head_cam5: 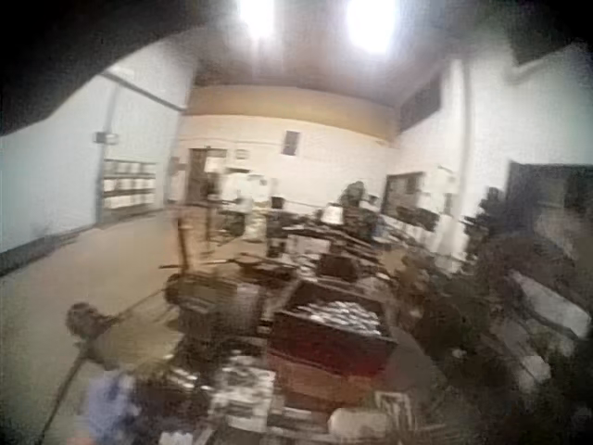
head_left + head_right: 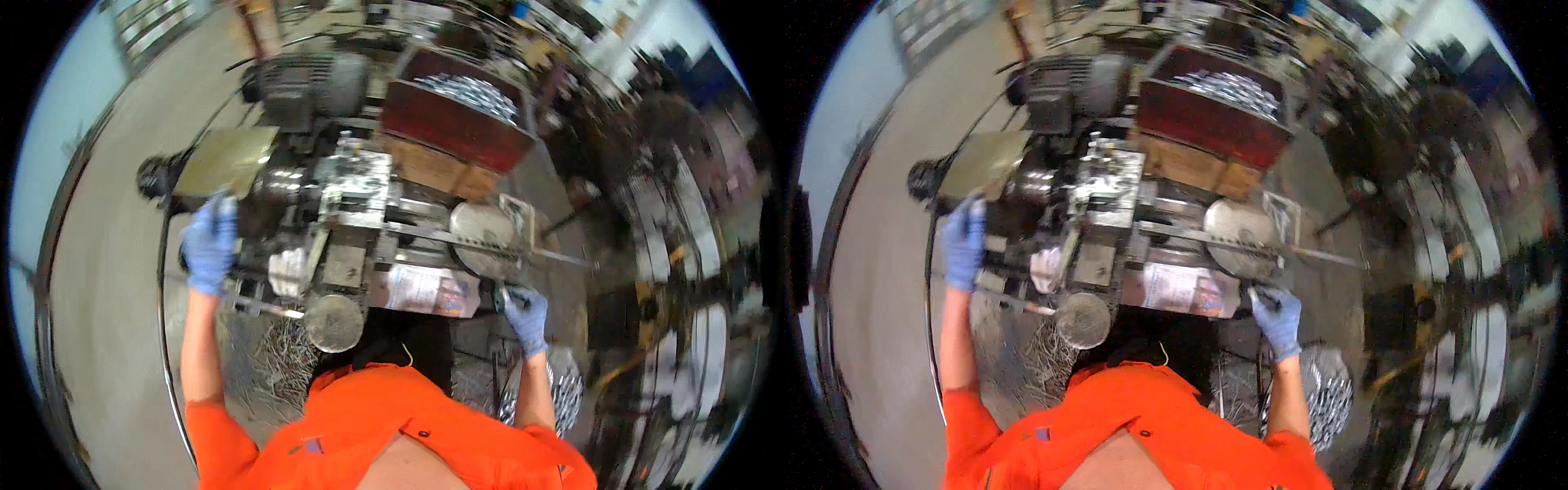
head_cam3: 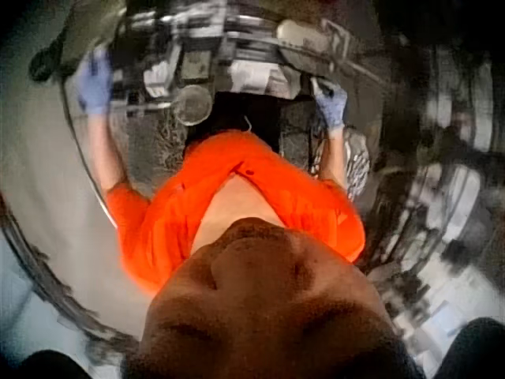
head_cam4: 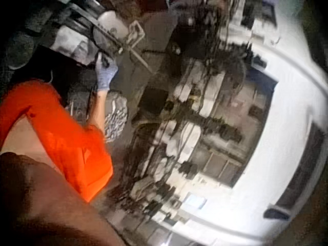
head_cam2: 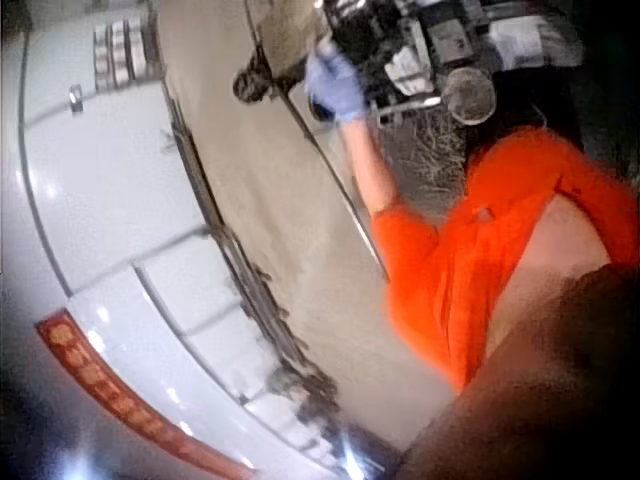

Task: The person machines small metal components using a lathe, loading individual parts into the chuck, operating a lever to perform the cut, and then placing the finished parts into a basket.

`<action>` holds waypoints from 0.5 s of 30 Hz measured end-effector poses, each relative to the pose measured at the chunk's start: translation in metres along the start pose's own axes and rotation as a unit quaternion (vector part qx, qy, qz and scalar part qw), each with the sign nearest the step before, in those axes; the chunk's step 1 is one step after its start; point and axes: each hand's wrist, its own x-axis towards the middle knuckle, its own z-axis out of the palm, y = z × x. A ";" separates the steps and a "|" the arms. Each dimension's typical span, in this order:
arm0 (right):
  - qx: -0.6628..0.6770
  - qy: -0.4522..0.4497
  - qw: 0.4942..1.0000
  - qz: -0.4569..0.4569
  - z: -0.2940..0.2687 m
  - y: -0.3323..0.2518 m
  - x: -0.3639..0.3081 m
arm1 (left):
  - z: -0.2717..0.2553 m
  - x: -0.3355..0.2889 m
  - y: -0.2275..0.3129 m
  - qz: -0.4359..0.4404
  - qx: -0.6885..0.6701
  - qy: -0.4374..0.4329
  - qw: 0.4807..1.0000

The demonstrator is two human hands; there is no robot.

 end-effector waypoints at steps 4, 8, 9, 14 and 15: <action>-0.071 0.017 0.995 0.071 -0.021 0.019 -0.015 | -0.007 0.021 -0.035 -0.104 0.035 -0.123 0.986; -0.071 0.014 0.972 0.225 -0.029 0.057 -0.056 | -0.036 0.025 -0.065 -0.085 0.116 -0.193 0.970; -0.094 0.018 0.962 0.258 -0.027 0.087 -0.078 | -0.029 0.026 -0.066 -0.111 0.103 -0.186 0.971; -0.172 -0.034 0.882 0.437 -0.063 0.163 -0.176 | -0.018 0.009 -0.016 -0.059 0.111 -0.111 0.986; -0.246 -0.059 0.850 0.463 -0.071 0.168 -0.187 | -0.028 0.007 -0.010 -0.056 0.099 -0.110 0.987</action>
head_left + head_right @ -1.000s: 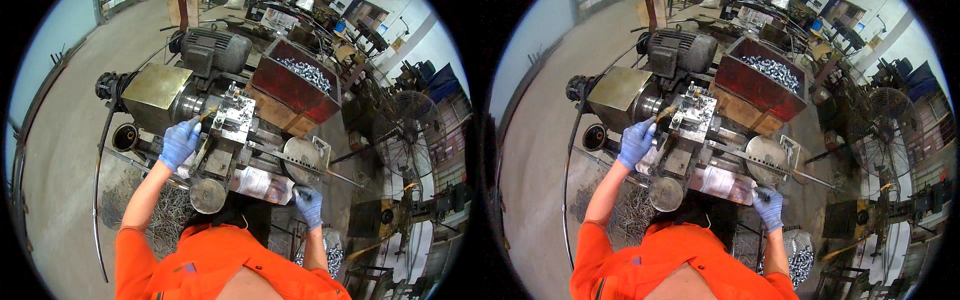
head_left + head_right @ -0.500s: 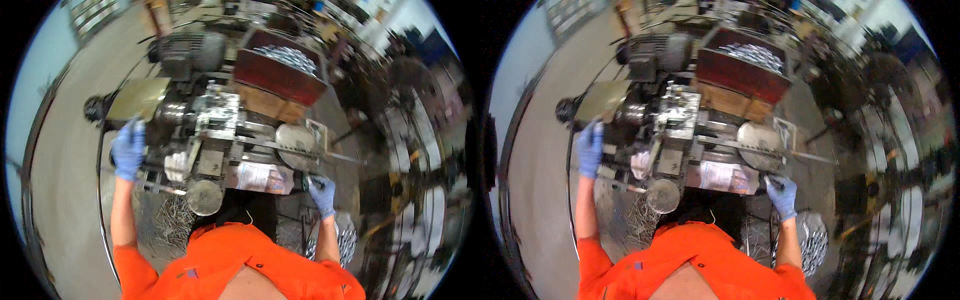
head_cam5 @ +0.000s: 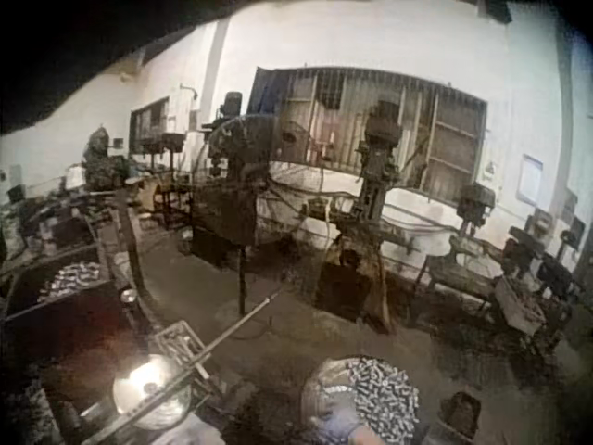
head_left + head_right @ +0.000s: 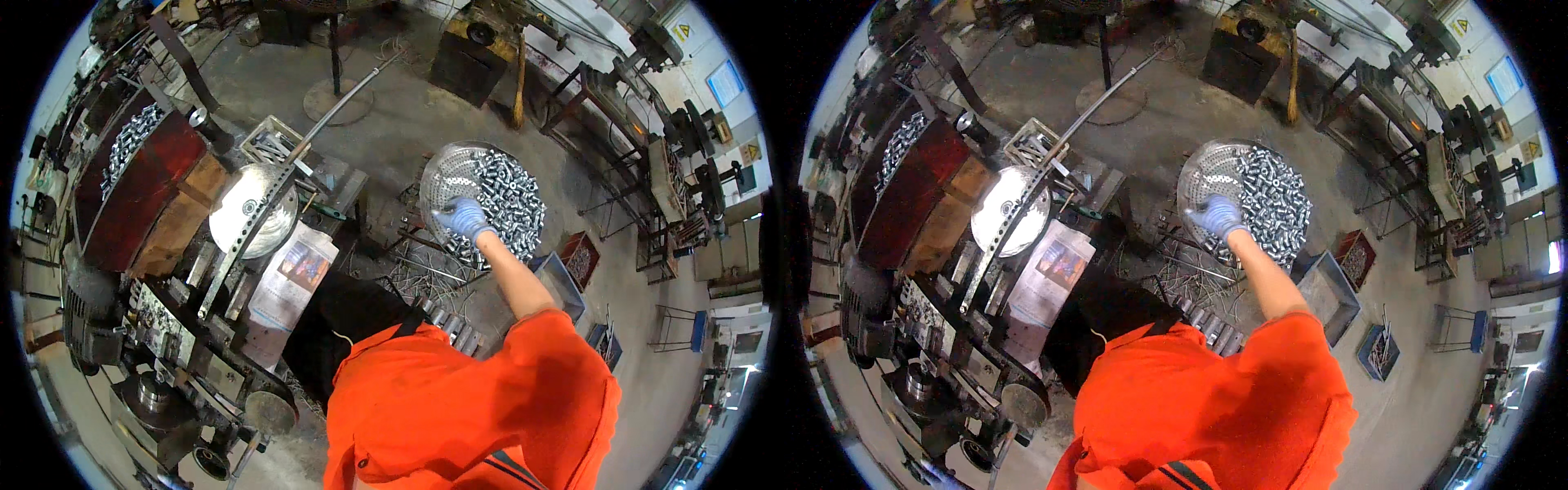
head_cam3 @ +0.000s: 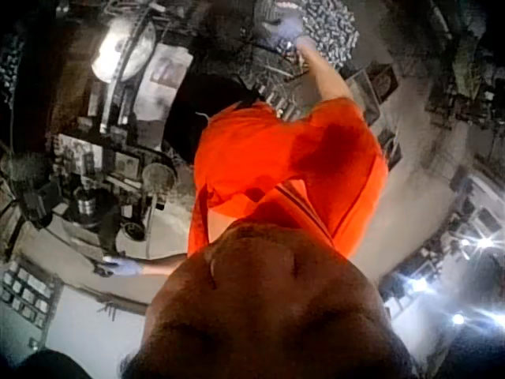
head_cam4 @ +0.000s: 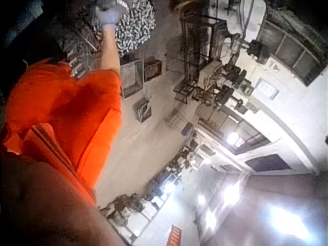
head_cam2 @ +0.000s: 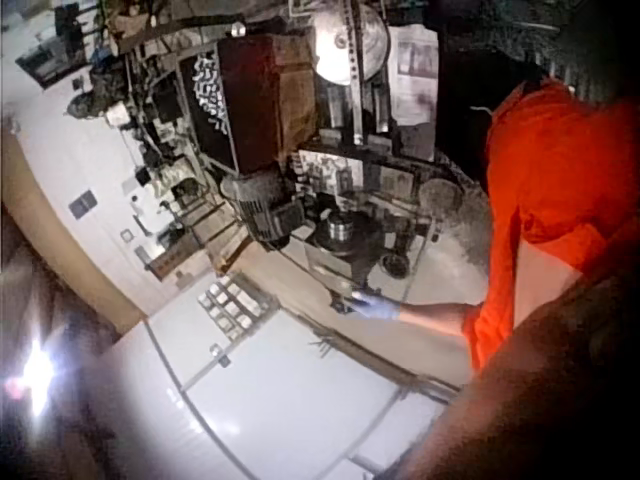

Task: The person machines small metal components using a lathe, loading individual parts into the chuck, operating a lever to perform the cut, and then placing the finished parts into a basket.

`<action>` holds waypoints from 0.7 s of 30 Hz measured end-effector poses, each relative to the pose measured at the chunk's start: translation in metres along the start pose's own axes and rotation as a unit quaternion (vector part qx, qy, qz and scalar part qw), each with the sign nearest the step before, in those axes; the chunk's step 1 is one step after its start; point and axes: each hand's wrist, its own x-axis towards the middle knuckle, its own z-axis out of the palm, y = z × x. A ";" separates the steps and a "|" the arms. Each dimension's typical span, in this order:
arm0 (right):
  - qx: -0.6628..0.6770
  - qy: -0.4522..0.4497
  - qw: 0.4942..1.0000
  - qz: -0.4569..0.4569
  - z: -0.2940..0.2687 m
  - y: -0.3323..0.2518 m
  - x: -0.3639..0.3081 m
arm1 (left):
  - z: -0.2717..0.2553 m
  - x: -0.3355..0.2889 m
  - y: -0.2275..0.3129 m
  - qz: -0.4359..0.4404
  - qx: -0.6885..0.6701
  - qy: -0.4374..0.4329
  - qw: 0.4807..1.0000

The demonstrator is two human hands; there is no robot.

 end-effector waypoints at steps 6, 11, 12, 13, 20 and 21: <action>0.046 0.041 0.989 0.138 0.037 0.110 0.076 | -0.028 -0.009 -0.060 -0.072 0.026 0.019 0.997; 0.056 0.035 0.979 0.191 0.012 0.108 0.132 | -0.035 -0.029 -0.030 -0.119 0.003 0.027 0.993; 0.082 0.045 0.980 0.176 0.014 0.107 0.140 | -0.037 -0.033 -0.026 -0.125 -0.005 0.033 0.992; 0.042 -0.021 0.983 0.178 0.011 0.108 0.148 | -0.039 -0.036 -0.024 -0.132 -0.014 0.041 0.990; -0.133 -0.129 0.981 0.060 0.023 0.085 0.168 | -0.070 -0.059 -0.126 -0.217 0.025 0.004 0.976; -0.185 -0.075 0.976 -0.084 0.029 0.119 0.169 | -0.071 -0.048 -0.125 -0.205 0.024 -0.023 0.978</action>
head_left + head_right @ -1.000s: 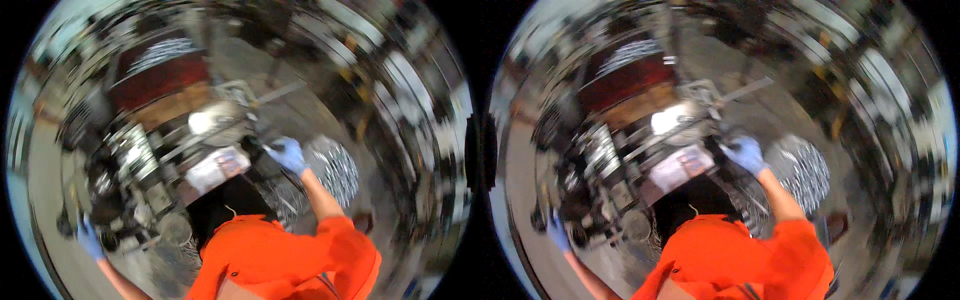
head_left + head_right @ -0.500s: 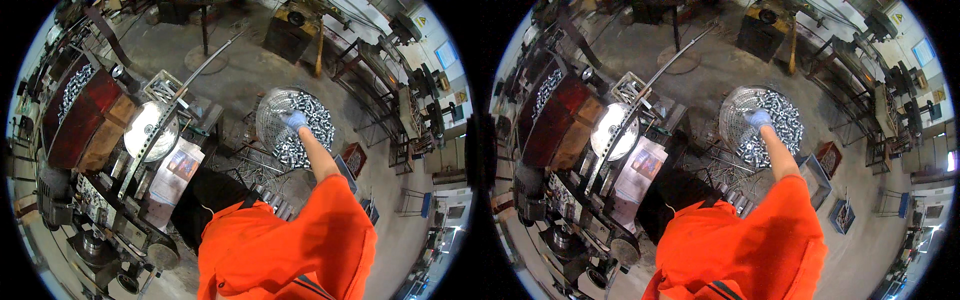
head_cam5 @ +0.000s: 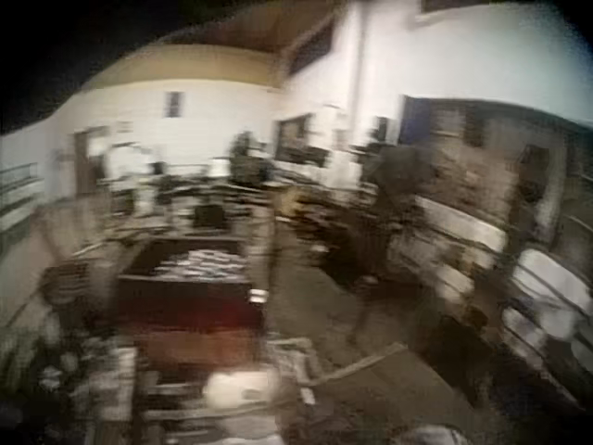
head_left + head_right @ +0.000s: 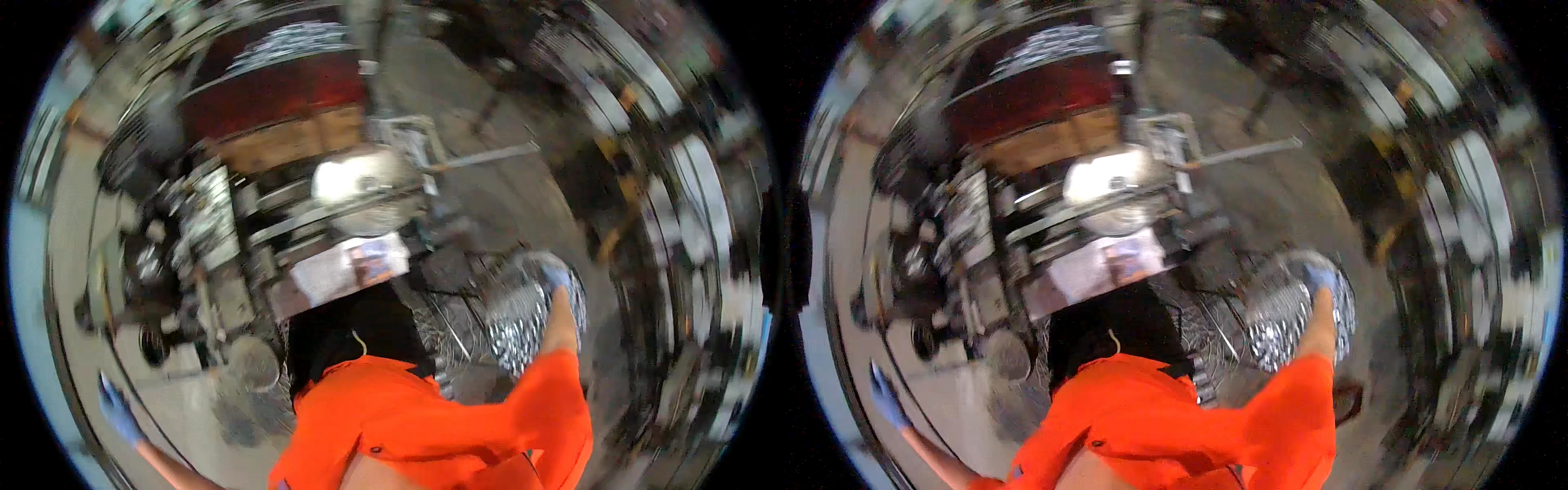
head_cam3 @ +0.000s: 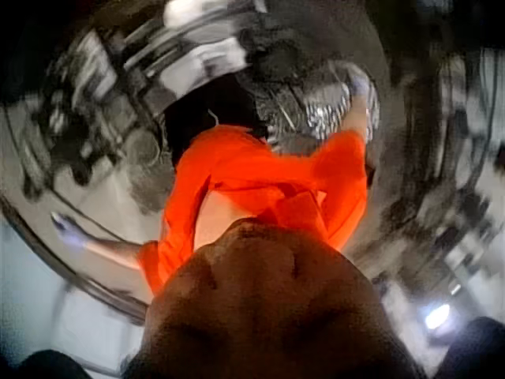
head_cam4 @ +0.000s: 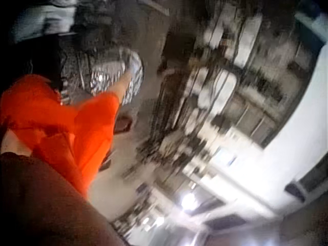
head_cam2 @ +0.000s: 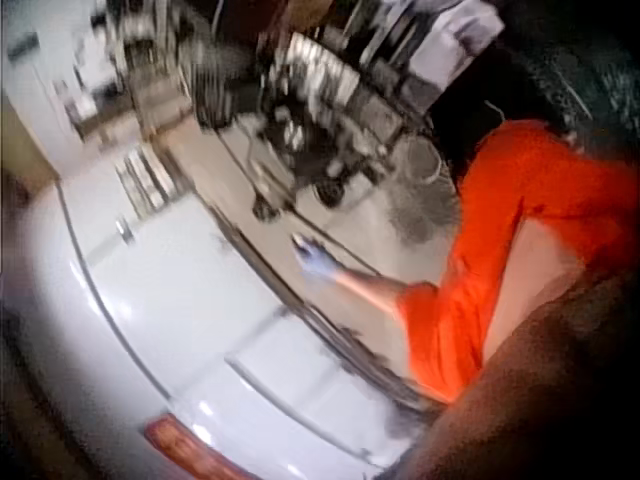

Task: The person machines small metal components using a lathe, loading individual parts into the chuck, operating a lever to perform the cut, and then placing the finished parts into a basket.

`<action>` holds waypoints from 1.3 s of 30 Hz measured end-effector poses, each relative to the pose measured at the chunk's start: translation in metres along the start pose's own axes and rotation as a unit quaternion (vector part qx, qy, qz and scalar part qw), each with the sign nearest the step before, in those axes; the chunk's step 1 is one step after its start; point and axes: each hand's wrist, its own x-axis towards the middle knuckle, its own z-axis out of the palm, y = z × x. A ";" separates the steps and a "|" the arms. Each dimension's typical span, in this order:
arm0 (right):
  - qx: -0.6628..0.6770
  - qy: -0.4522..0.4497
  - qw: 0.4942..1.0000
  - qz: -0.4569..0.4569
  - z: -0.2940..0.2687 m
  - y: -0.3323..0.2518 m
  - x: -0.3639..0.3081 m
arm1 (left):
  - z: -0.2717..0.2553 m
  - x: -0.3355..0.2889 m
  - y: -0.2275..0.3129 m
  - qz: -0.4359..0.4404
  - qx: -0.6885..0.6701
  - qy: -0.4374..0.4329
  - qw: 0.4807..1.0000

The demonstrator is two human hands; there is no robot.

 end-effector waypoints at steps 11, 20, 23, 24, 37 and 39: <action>0.046 -0.025 0.998 0.039 0.002 0.019 0.023 | 0.002 -0.047 0.018 -0.037 0.167 0.092 0.981; 0.164 0.209 0.964 -0.019 -0.005 0.002 0.013 | -0.009 -0.067 -0.110 -0.171 0.133 0.078 0.973; 0.299 0.128 0.945 -0.030 -0.076 -0.103 -0.040 | 0.005 -0.092 -0.131 -0.287 -0.044 0.053 0.956; 0.359 0.122 0.923 -0.056 -0.106 -0.146 -0.063 | 0.020 -0.101 -0.145 -0.320 -0.119 0.034 0.939; 0.119 0.208 0.590 -0.771 -0.277 -0.643 -0.245 | 0.029 -0.129 -0.118 -0.210 -0.075 0.038 0.974; -0.018 0.177 0.605 -0.776 -0.277 -0.682 -0.255 | 0.026 -0.148 -0.121 -0.199 -0.017 0.052 0.979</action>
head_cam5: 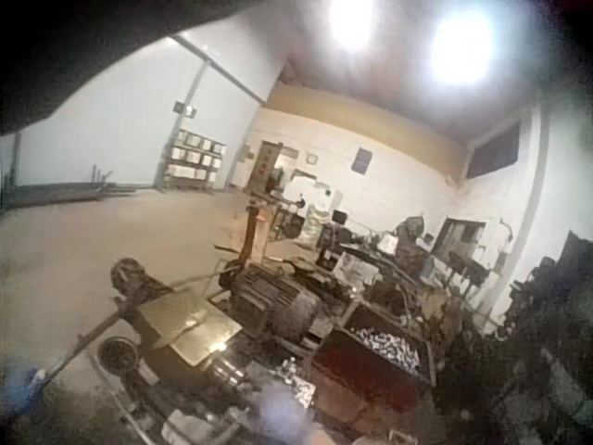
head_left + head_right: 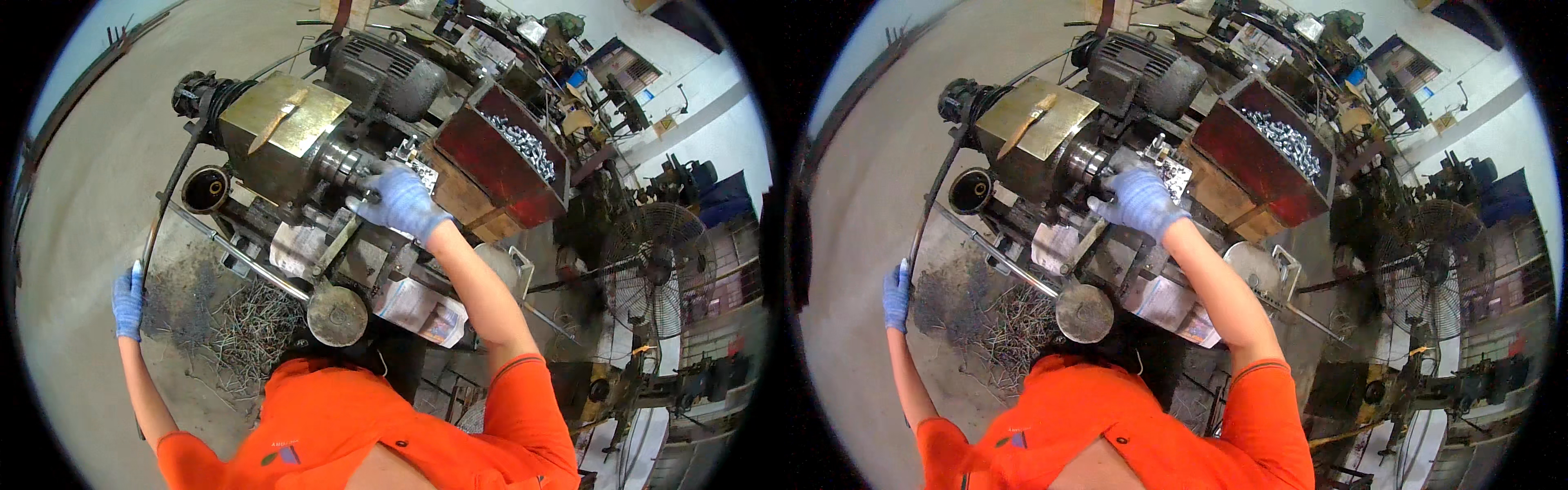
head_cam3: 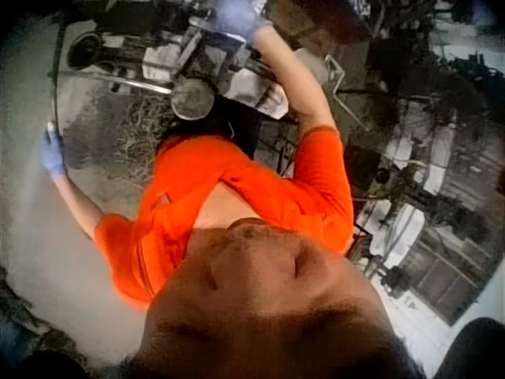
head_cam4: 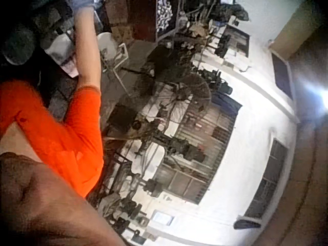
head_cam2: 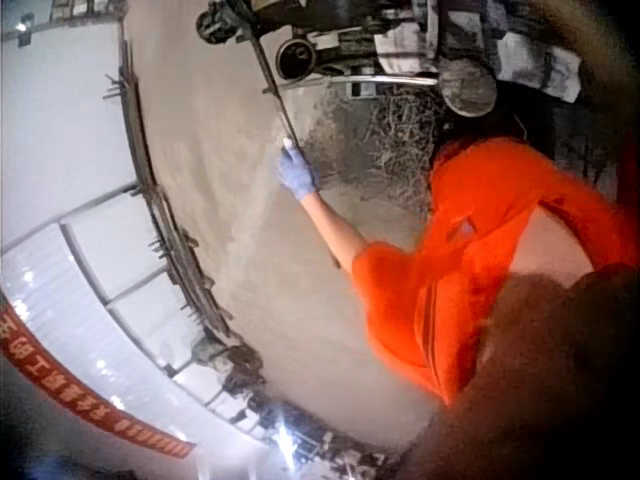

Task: The person machines small metal components using a lathe, loading individual parts into the chuck, operating a lever to perform the cut, and then placing the finished parts into a basket.

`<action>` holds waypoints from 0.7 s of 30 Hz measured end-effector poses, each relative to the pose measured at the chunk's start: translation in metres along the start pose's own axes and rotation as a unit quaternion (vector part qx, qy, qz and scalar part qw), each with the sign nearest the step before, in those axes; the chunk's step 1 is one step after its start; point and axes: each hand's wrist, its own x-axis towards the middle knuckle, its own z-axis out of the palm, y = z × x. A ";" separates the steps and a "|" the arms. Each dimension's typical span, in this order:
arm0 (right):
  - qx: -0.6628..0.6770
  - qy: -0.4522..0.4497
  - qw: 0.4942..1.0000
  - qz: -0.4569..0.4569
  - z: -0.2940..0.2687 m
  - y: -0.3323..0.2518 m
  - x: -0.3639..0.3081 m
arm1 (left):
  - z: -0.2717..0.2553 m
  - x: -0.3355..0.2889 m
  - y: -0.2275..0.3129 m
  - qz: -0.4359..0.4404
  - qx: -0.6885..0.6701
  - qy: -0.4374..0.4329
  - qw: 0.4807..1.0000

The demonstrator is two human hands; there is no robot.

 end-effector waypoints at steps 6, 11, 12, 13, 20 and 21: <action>-0.045 -0.189 0.981 0.019 0.019 0.002 0.042 | -0.002 -0.010 -0.010 -0.013 0.032 -0.011 0.999; 0.006 -0.153 0.988 0.018 0.023 0.003 0.045 | 0.006 -0.007 -0.021 -0.014 0.014 0.012 1.000; 0.007 -0.142 0.990 0.018 0.023 0.003 0.045 | 0.006 -0.009 -0.015 -0.019 0.013 0.023 0.999; 0.008 -0.132 0.991 0.018 0.023 0.003 0.045 | 0.004 -0.010 -0.007 -0.023 0.026 0.010 0.999; 0.186 -0.021 0.956 0.226 0.026 0.003 0.059 | -0.002 -0.007 -0.001 0.003 0.083 -0.002 0.997; 0.243 -0.054 0.934 0.255 0.028 0.010 0.065 | -0.004 -0.008 0.002 0.004 0.073 -0.001 0.997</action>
